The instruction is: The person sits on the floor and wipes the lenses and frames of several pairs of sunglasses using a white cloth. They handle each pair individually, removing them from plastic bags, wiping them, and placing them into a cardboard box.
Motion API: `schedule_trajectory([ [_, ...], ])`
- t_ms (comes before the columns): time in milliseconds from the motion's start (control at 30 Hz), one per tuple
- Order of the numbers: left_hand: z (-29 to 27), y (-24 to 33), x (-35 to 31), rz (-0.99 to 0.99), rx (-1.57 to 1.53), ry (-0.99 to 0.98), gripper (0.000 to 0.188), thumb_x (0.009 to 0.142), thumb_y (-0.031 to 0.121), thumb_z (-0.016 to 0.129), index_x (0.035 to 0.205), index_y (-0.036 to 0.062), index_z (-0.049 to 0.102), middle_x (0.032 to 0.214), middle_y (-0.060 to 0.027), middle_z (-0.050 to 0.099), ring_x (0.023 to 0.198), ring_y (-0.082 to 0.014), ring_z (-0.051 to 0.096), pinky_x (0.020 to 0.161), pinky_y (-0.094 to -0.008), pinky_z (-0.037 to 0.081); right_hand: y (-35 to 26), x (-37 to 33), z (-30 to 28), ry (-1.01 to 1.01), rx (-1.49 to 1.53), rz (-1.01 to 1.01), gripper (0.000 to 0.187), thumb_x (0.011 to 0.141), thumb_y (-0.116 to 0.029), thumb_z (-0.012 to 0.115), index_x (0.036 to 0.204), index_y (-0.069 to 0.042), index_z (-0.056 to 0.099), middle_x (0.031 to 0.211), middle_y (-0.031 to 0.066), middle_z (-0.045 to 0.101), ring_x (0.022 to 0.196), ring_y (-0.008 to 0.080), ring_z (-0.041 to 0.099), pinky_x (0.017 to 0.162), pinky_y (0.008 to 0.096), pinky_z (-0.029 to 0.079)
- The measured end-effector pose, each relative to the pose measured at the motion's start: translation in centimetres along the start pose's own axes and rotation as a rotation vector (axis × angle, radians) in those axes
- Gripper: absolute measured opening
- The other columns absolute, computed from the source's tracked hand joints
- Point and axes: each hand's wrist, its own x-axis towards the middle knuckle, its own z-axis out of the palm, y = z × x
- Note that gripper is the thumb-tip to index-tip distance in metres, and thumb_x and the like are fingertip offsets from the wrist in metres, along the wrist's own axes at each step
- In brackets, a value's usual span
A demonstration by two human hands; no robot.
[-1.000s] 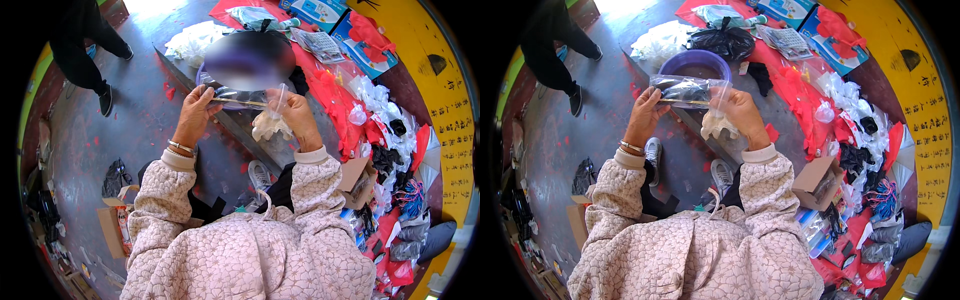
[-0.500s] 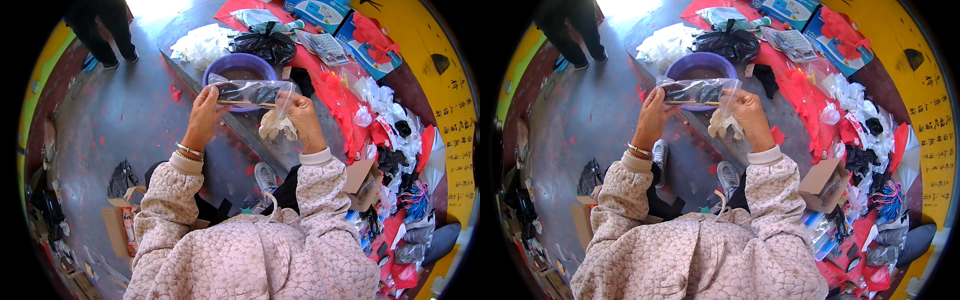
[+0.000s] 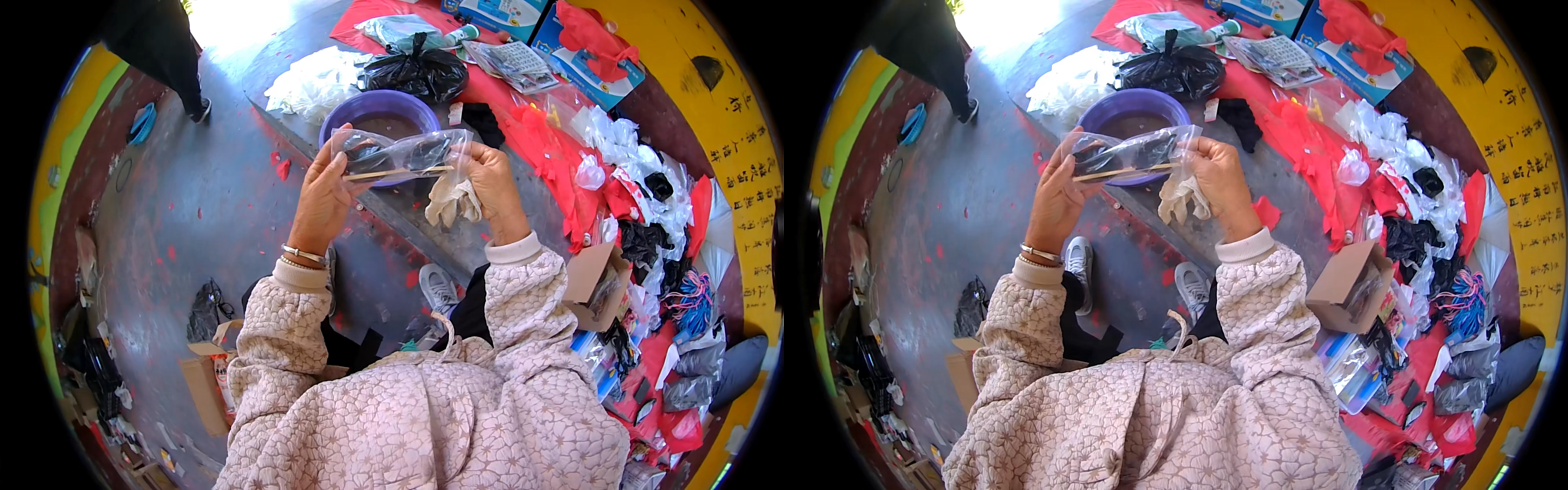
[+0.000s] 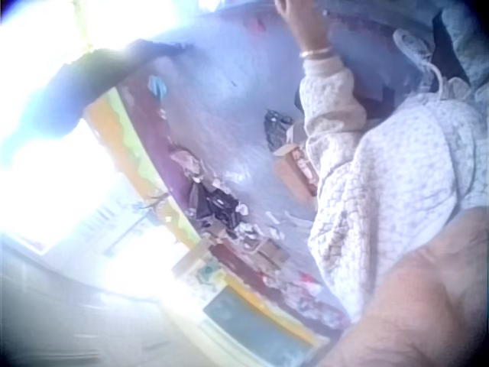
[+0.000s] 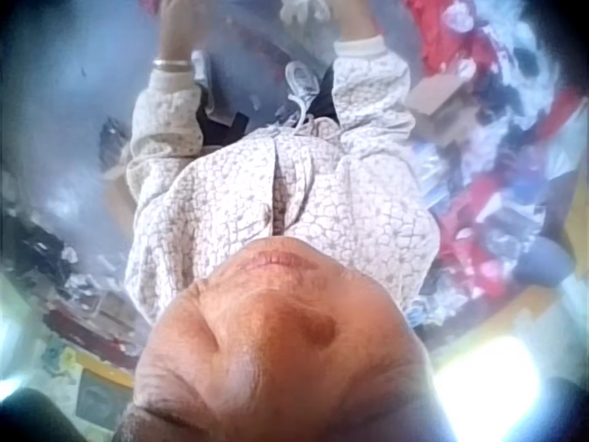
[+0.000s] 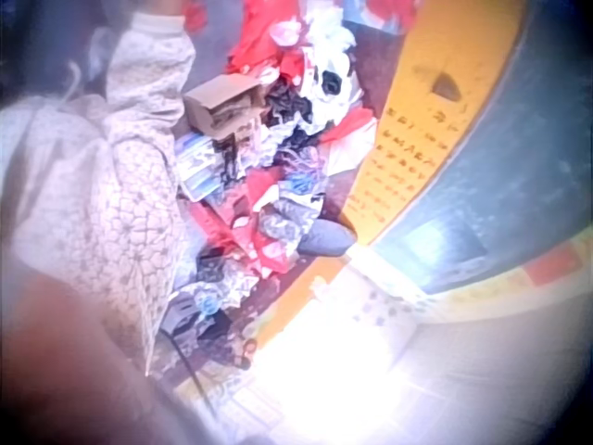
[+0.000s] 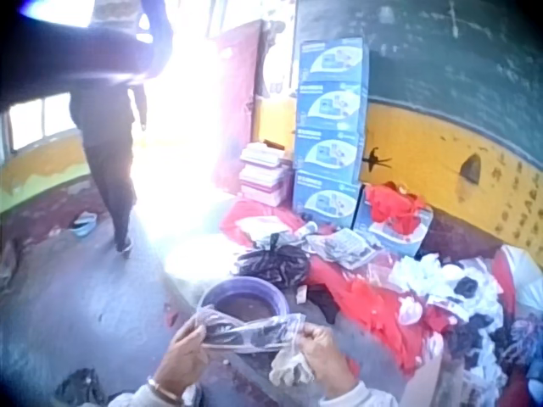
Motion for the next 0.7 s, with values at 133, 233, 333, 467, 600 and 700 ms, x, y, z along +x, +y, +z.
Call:
schedule_trajectory([
  [133,-1.3,0.1,0.2,-0.109,0.202,0.019,0.041,0.098,0.031,0.037,0.12,-0.0005,0.05,0.116,-0.0141,0.056,0.103,-0.024,0.058,0.09,-0.0368,0.049,-0.1,-0.1,0.0,-0.062,-0.278,-0.05,0.013,0.082,-0.004,0.056,0.087,0.002,0.065,0.073,0.0035,0.063,0.062,0.0061,0.056,0.055,0.0204,0.045],
  [233,-1.3,-0.5,0.4,0.008,0.288,0.036,0.042,0.098,0.032,0.037,0.119,-0.0017,0.05,0.113,-0.0147,0.057,0.101,-0.0223,0.059,0.084,-0.0344,0.051,0.4,-0.1,0.1,-0.032,-0.283,-0.093,0.011,0.081,-0.005,0.057,0.086,0.001,0.065,0.072,0.0019,0.062,0.062,0.0051,0.055,0.056,0.0205,0.044],
  [333,-0.6,-1.1,0.6,0.206,0.323,0.143,0.042,0.098,0.032,0.036,0.115,-0.0001,0.056,0.104,-0.008,0.063,0.087,-0.0145,0.062,0.07,-0.0244,0.052,-0.1,-0.3,0.2,0.014,-0.263,-0.099,0.011,0.081,-0.007,0.058,0.085,0.001,0.065,0.071,0.001,0.062,0.061,0.0047,0.054,0.056,0.0207,0.044],
  [467,0.4,-0.7,0.2,0.143,0.282,0.142,0.043,0.099,0.033,0.035,0.113,-0.0006,0.057,0.103,-0.0095,0.062,0.088,-0.0144,0.061,0.066,-0.0265,0.052,-0.4,-0.2,-0.5,0.016,-0.183,-0.088,0.012,0.082,-0.008,0.059,0.085,0.001,0.066,0.071,0.0005,0.061,0.061,0.0044,0.054,0.056,0.0207,0.044],
  [600,0.0,-0.5,0.1,0.02,0.238,0.111,0.04,0.099,0.032,0.036,0.109,0.0,0.058,0.101,-0.0096,0.062,0.087,-0.0157,0.061,0.065,-0.0288,0.053,-1.2,-0.5,-0.6,0.001,-0.315,-0.096,0.014,0.081,-0.008,0.061,0.09,0.002,0.065,0.075,0.0011,0.063,0.065,0.005,0.056,0.058,0.0211,0.045],
  [700,-1.0,-0.9,0.5,0.044,0.244,0.175,0.038,0.099,0.031,0.036,0.103,0.0005,0.059,0.102,-0.01,0.061,0.086,-0.0165,0.061,0.065,-0.0293,0.053,-1.3,-0.5,-0.5,-0.156,-0.157,0.062,0.023,0.079,-0.006,0.062,0.101,0.002,0.063,0.081,0.0013,0.063,0.068,0.0055,0.057,0.061,0.0215,0.046],
])
